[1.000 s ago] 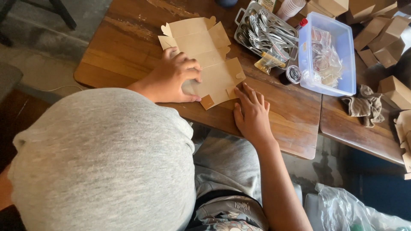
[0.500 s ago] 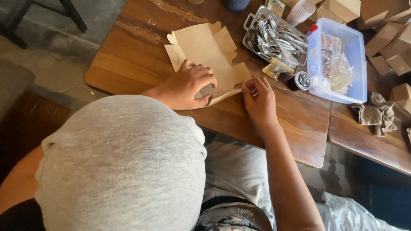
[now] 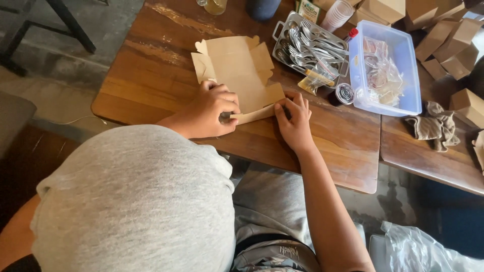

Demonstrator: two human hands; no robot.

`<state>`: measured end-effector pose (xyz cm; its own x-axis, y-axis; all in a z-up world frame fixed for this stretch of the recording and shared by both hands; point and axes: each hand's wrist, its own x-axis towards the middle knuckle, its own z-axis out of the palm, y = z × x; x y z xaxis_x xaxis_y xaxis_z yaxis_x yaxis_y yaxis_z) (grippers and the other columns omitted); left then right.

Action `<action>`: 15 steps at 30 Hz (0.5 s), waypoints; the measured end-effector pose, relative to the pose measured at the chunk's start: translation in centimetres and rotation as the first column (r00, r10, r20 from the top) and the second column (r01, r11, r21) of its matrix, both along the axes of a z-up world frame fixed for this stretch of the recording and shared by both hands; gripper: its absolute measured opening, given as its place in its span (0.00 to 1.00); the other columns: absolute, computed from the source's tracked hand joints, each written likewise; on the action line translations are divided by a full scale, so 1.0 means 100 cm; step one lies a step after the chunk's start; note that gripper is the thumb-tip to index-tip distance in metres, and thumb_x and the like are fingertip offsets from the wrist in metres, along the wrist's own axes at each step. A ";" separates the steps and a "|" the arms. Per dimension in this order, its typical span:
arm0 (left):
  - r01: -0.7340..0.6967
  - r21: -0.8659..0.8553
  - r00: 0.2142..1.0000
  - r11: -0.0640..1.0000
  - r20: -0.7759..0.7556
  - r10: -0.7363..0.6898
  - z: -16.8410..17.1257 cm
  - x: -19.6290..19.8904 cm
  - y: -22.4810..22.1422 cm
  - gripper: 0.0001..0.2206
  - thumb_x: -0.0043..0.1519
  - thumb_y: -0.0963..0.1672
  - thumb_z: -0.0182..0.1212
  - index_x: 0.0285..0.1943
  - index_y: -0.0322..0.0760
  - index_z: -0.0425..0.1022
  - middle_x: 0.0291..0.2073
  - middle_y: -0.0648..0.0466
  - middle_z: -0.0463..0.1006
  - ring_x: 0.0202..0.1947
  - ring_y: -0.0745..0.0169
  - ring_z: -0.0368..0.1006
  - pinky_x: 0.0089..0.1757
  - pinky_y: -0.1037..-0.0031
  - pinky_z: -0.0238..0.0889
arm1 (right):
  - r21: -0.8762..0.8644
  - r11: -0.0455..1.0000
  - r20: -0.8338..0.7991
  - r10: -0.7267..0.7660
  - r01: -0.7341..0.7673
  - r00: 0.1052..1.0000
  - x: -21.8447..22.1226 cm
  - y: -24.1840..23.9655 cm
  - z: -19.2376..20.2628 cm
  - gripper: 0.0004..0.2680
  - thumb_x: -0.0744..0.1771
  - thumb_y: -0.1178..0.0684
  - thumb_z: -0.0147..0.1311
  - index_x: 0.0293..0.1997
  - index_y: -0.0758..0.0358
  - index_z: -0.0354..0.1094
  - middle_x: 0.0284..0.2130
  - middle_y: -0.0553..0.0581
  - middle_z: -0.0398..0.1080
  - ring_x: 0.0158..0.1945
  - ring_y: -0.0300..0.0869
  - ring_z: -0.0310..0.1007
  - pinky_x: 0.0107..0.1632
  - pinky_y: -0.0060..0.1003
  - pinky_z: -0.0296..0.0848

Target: Assembling small cardboard boxes from flat templates and packing a small container into one of them.

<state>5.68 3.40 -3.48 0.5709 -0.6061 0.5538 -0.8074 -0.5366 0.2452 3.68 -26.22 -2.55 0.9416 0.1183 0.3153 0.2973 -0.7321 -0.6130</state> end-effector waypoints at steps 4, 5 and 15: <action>-0.026 -0.026 0.998 0.999 -0.056 0.025 -0.005 0.002 -0.002 0.07 0.61 0.49 0.68 0.30 0.53 0.78 0.34 0.68 0.76 0.45 0.62 0.75 0.56 0.52 0.58 | -0.111 0.994 0.040 -0.010 0.015 0.999 -0.001 0.007 0.000 0.07 0.74 0.51 0.53 0.40 0.56 0.71 0.54 0.50 0.66 0.60 0.51 0.64 0.60 0.48 0.58; -0.032 -0.027 0.998 0.999 -0.055 0.031 -0.001 0.001 -0.001 0.07 0.61 0.49 0.68 0.30 0.53 0.78 0.34 0.68 0.76 0.45 0.62 0.75 0.56 0.52 0.58 | -0.112 0.994 0.040 -0.005 0.009 0.999 -0.003 0.011 0.001 0.07 0.74 0.51 0.53 0.40 0.56 0.71 0.54 0.50 0.66 0.60 0.51 0.64 0.60 0.48 0.58; -0.077 0.095 0.993 0.993 -0.079 0.084 0.018 -0.004 0.012 0.03 0.62 0.49 0.73 0.41 0.56 0.85 0.38 0.64 0.80 0.45 0.62 0.77 0.56 0.58 0.57 | -0.422 0.870 0.422 -0.060 0.255 0.905 -0.026 0.036 -0.002 0.03 0.70 0.50 0.62 0.44 0.48 0.73 0.37 0.47 0.61 0.45 0.46 0.69 0.45 0.42 0.62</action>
<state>5.28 4.62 -1.71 0.6612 -0.6022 0.4475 -0.7399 -0.6221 0.2560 1.11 -22.66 -2.77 0.7741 0.2004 0.6005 0.2921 -0.9546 -0.0579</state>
